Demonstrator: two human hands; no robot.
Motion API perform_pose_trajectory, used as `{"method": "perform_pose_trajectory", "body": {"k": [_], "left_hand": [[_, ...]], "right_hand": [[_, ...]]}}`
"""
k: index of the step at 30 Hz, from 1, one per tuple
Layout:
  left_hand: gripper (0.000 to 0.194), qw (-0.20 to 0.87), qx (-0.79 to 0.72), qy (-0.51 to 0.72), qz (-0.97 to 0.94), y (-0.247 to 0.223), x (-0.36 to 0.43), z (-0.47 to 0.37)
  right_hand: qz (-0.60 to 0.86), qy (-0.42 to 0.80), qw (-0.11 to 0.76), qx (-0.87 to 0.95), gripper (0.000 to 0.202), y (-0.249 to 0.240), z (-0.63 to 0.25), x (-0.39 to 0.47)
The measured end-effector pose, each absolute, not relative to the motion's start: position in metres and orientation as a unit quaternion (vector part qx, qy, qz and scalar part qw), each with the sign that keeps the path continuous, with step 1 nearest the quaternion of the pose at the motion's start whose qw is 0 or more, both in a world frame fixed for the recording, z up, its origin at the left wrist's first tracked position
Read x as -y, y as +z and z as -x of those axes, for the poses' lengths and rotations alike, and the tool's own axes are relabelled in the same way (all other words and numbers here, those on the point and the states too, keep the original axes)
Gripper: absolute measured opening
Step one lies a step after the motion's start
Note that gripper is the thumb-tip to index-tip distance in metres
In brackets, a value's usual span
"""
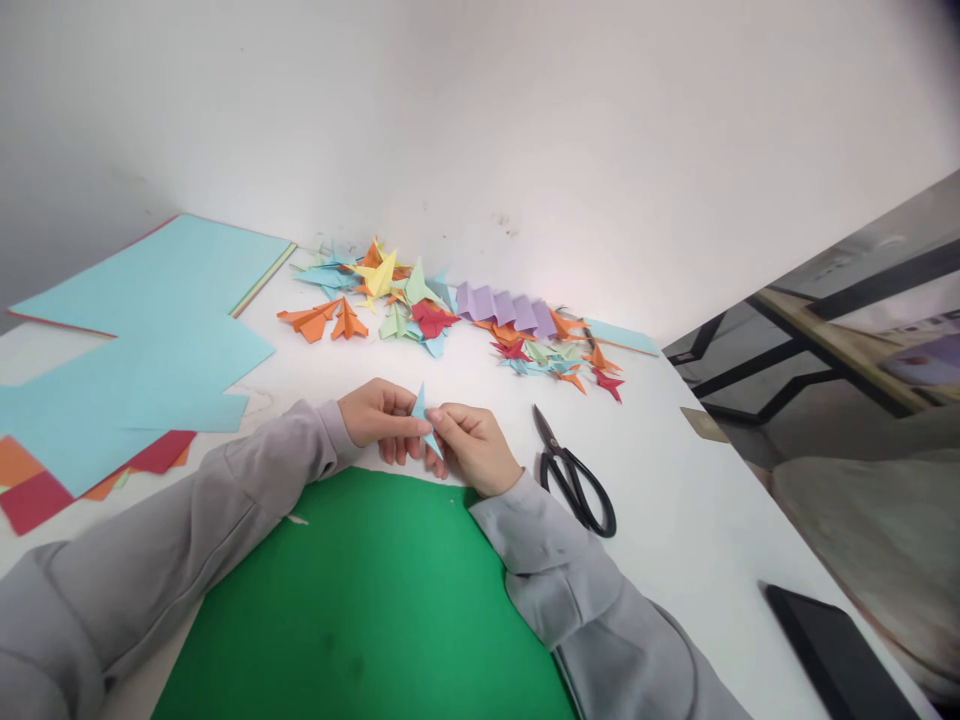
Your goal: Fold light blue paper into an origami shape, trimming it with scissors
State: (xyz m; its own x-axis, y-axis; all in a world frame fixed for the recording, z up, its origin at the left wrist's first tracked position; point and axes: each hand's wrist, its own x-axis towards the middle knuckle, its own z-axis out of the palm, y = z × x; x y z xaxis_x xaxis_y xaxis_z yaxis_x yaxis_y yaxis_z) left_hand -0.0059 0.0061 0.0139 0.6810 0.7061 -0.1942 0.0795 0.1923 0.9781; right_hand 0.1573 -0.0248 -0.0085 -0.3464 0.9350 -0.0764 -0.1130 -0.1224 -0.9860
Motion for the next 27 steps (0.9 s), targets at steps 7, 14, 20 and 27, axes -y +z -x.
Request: {"method": "perform_pose_trajectory", "body": {"k": [7, 14, 20, 27], "left_hand": [[0.029, 0.714, -0.324, 0.214, -0.583, 0.016, -0.005, 0.005], [0.029, 0.713, -0.287, 0.200, -0.607, 0.016, -0.004, 0.008], [0.033, 0.698, -0.326, 0.237, -0.592, 0.018, -0.005, 0.006], [0.043, 0.655, -0.374, 0.308, -0.579, 0.019, -0.006, 0.003]], "right_hand": [[0.401, 0.611, 0.389, 0.561, 0.039, -0.003, -0.156, 0.027], [0.403, 0.619, 0.373, 0.561, 0.042, 0.004, -0.157, 0.028], [0.419, 0.600, 0.446, 0.515, 0.038, -0.004, -0.155, 0.026], [0.453, 0.513, 0.519, 0.512, 0.037, -0.002, -0.152, 0.028]]}}
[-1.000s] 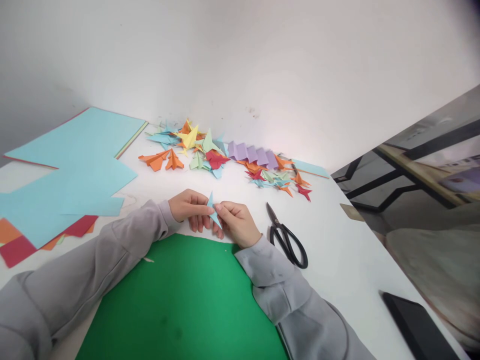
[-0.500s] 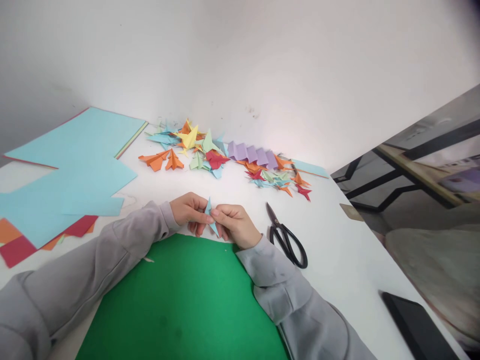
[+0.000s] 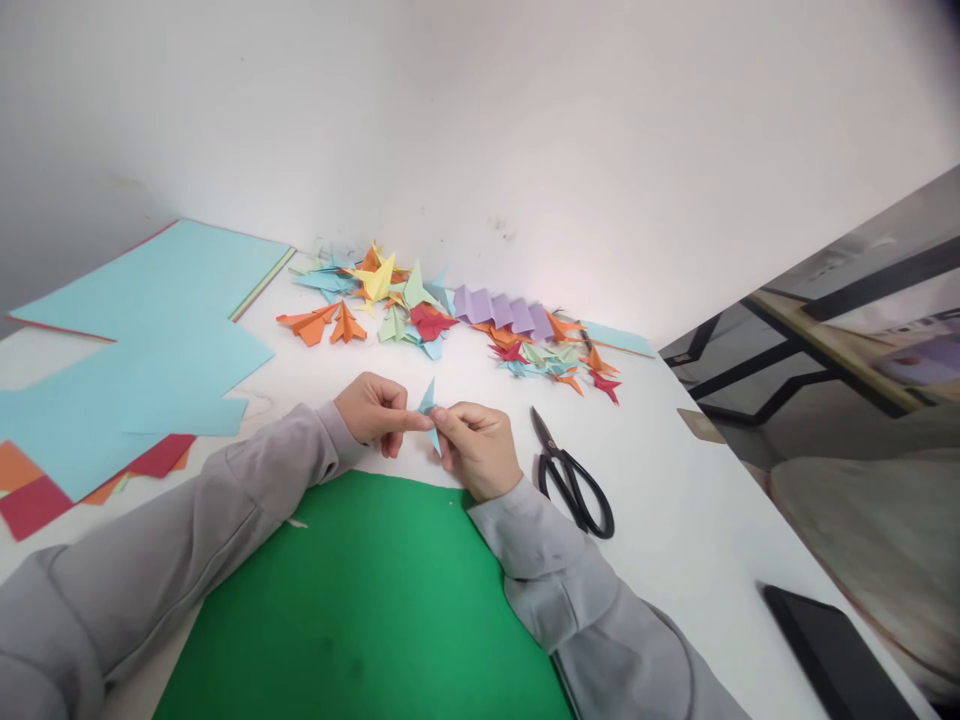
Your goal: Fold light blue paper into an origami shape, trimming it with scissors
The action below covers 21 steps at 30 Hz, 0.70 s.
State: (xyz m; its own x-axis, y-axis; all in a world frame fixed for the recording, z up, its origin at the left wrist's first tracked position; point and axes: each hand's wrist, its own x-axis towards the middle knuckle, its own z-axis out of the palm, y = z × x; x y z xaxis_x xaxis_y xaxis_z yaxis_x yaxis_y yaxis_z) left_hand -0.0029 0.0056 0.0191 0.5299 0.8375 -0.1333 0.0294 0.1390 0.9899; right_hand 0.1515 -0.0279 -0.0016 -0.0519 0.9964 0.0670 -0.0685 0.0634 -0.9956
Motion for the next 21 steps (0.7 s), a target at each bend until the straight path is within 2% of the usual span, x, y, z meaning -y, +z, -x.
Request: {"method": "perform_pose_trajectory", "body": {"k": [8, 15, 18, 21], "left_hand": [[0.048, 0.649, -0.389, 0.319, -0.570, 0.0224, -0.0036, 0.0013], [0.055, 0.618, -0.437, 0.386, -0.527, 0.0224, -0.0033, -0.0002], [0.054, 0.608, -0.433, 0.410, -0.524, 0.0215, -0.0025, -0.0015], [0.043, 0.613, -0.417, 0.410, -0.530, 0.0192, -0.0005, -0.0048]], "right_hand": [[0.473, 0.486, 0.534, 0.505, 0.041, -0.0029, -0.1539, 0.0264], [0.484, 0.488, 0.572, 0.448, 0.035, -0.0068, -0.1536, 0.0210], [0.515, 0.410, 0.565, 0.497, 0.029, -0.0082, -0.1550, 0.0210], [0.541, 0.235, 0.509, 0.627, 0.025, -0.0084, -0.1548, 0.0260]]}}
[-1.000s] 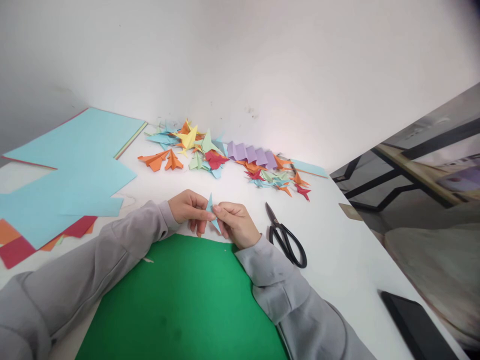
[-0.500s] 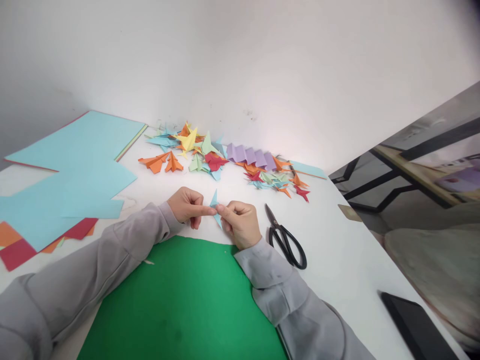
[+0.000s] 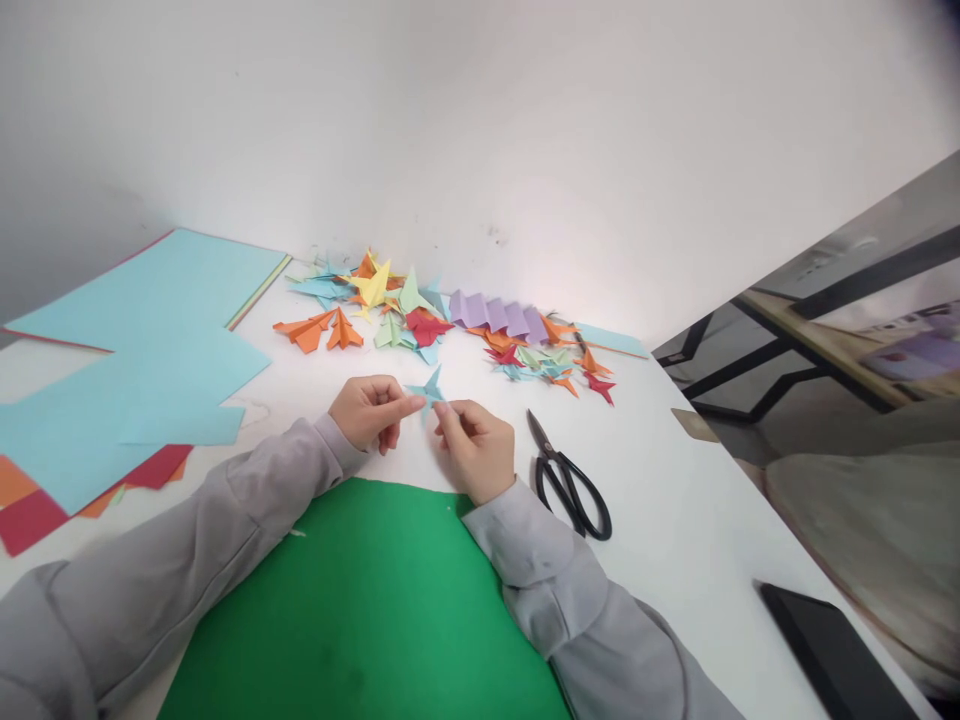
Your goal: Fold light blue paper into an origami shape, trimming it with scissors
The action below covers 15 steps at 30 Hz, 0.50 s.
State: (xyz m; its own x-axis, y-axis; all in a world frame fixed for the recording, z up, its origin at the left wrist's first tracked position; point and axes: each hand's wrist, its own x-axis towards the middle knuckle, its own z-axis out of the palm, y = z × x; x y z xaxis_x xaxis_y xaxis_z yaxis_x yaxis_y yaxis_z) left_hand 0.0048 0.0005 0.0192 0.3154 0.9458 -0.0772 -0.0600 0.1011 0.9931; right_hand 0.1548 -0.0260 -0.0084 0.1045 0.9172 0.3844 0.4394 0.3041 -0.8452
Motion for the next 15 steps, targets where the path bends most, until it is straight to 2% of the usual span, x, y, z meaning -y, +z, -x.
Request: {"method": "perform_pose_trajectory", "body": {"k": [3, 6, 10, 15], "left_hand": [[0.044, 0.616, -0.405, 0.393, -0.549, 0.015, 0.001, -0.008], [0.045, 0.618, -0.393, 0.387, -0.560, 0.012, 0.001, -0.009], [0.042, 0.625, -0.390, 0.387, -0.555, 0.010, -0.001, -0.006], [0.042, 0.661, -0.379, 0.366, -0.535, 0.012, -0.005, -0.004]], "right_hand": [[0.522, 0.056, 0.429, 0.735, 0.024, -0.009, -0.153, 0.033], [0.502, -0.018, 0.378, 0.778, 0.024, -0.008, -0.151, 0.037], [0.473, -0.016, 0.356, 0.806, 0.021, -0.005, -0.150, 0.039], [0.439, 0.066, 0.371, 0.816, 0.014, -0.001, -0.150, 0.041]]}}
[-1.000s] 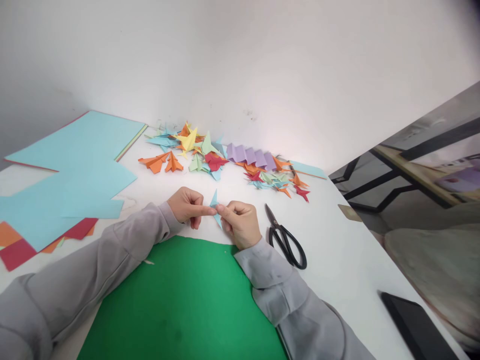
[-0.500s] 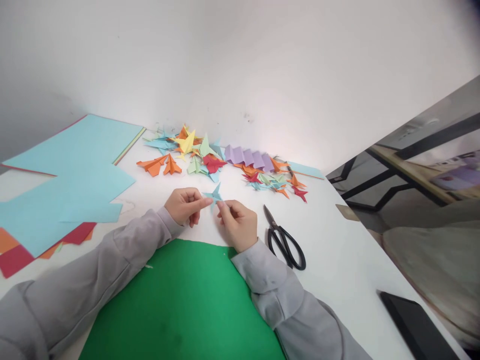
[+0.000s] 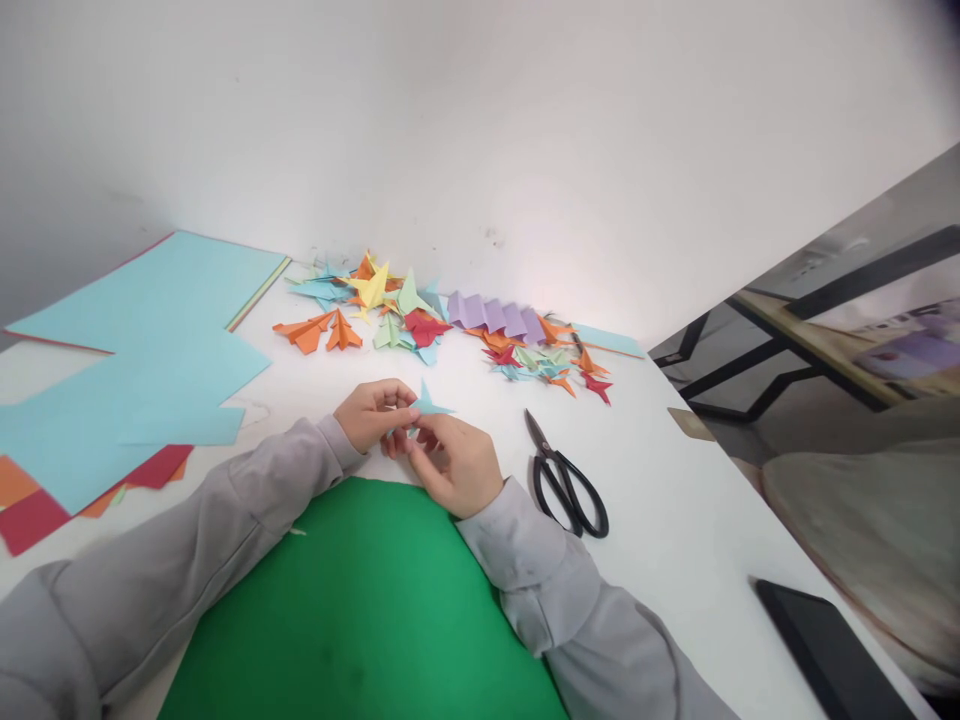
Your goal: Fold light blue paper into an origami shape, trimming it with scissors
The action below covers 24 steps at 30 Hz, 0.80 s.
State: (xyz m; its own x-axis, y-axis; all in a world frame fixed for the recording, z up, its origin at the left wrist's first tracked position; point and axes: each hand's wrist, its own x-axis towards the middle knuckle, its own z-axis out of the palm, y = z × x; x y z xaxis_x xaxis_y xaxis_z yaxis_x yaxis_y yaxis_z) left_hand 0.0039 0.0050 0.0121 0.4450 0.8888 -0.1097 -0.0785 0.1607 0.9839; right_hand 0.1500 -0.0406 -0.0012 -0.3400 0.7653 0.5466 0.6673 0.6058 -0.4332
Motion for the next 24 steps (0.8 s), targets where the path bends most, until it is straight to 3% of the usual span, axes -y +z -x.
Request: {"method": "perform_pose_trajectory", "body": {"k": [5, 8, 10, 14, 24], "left_hand": [[0.036, 0.682, -0.371, 0.380, -0.502, 0.013, -0.008, -0.002], [0.030, 0.691, -0.357, 0.387, -0.496, 0.013, -0.009, 0.000], [0.029, 0.688, -0.350, 0.387, -0.504, 0.014, -0.009, 0.000], [0.028, 0.671, -0.355, 0.376, -0.531, 0.015, -0.006, 0.000], [0.038, 0.655, -0.369, 0.362, -0.551, 0.011, -0.004, -0.004]], "right_hand": [[0.472, 0.058, 0.523, 0.707, 0.005, 0.001, -0.151, 0.040], [0.522, 0.112, 0.603, 0.593, 0.019, 0.000, -0.152, 0.035], [0.511, 0.274, 0.594, 0.557, 0.031, -0.003, -0.152, 0.029], [0.458, 0.531, 0.543, 0.461, 0.031, -0.010, -0.151, 0.022], [0.434, 0.522, 0.583, 0.447, 0.021, -0.008, -0.149, 0.024]]}}
